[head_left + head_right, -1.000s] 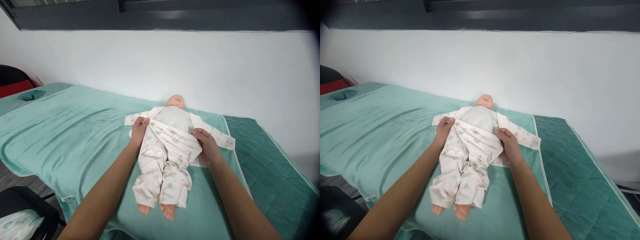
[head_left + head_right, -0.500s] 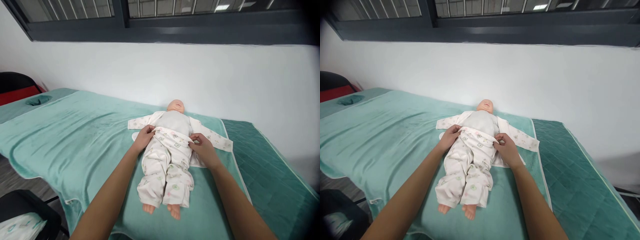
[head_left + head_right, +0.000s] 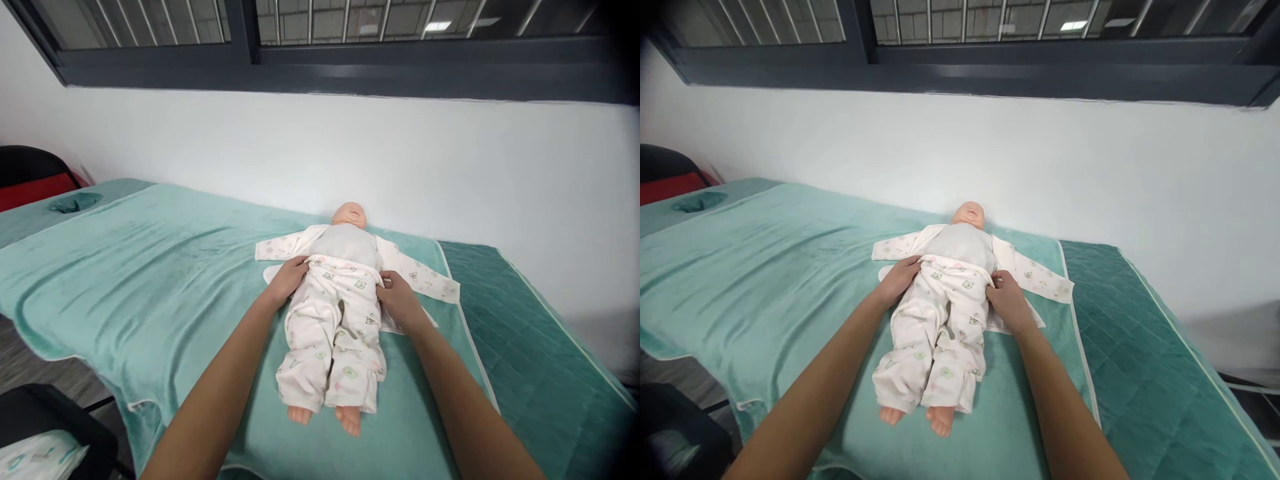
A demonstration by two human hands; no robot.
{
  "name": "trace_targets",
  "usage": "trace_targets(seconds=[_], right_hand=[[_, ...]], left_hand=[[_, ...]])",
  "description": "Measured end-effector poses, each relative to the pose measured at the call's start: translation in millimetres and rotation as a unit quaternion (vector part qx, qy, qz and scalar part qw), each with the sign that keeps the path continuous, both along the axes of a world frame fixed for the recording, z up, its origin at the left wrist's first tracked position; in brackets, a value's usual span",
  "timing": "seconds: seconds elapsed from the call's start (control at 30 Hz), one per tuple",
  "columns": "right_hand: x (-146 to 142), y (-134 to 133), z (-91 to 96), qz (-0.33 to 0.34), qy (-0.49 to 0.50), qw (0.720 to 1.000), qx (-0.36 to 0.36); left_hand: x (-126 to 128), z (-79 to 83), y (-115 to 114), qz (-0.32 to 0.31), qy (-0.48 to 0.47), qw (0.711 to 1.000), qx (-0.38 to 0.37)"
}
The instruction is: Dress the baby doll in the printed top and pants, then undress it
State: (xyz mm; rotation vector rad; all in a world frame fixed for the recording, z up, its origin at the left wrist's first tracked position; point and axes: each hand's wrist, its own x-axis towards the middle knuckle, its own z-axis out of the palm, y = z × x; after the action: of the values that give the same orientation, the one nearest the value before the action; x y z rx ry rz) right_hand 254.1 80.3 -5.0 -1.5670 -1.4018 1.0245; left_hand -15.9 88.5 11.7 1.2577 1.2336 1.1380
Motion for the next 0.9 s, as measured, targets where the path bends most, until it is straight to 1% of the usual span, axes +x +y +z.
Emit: trace_targets(seconds=[0.1,0.17,0.27,0.4,0.53,0.7,0.8,0.9], right_hand=[[-5,-3,5.1,0.016,0.132,0.99,-0.036],[-8,-6,8.4,0.033,0.188,0.98,-0.047],[-11,-9,8.7,0.057,0.25,0.966,-0.043],[-11,-10,4.6,0.058,0.316,0.947,-0.023],[-10,-10,4.3,0.069,0.338,0.939,-0.019],[-7,-11,6.7,0.094,0.339,0.936,-0.01],[-5,-11,7.3,0.103,0.321,0.941,-0.004],[-3,-12,7.1,0.096,0.278,0.956,-0.002]], left_hand=[[1,1.9,0,-0.039,-0.079,0.993,-0.072],[2,2.9,0,-0.055,-0.122,0.985,-0.104],[4,3.0,1,-0.052,-0.171,0.977,-0.114],[7,1.2,3,-0.066,-0.211,0.97,-0.103],[8,0.8,3,-0.08,-0.233,0.964,-0.098],[6,1.4,2,-0.082,-0.258,0.958,-0.089],[5,1.9,1,-0.089,-0.262,0.958,-0.076],[5,2.3,-3,-0.102,-0.248,0.961,-0.061]])
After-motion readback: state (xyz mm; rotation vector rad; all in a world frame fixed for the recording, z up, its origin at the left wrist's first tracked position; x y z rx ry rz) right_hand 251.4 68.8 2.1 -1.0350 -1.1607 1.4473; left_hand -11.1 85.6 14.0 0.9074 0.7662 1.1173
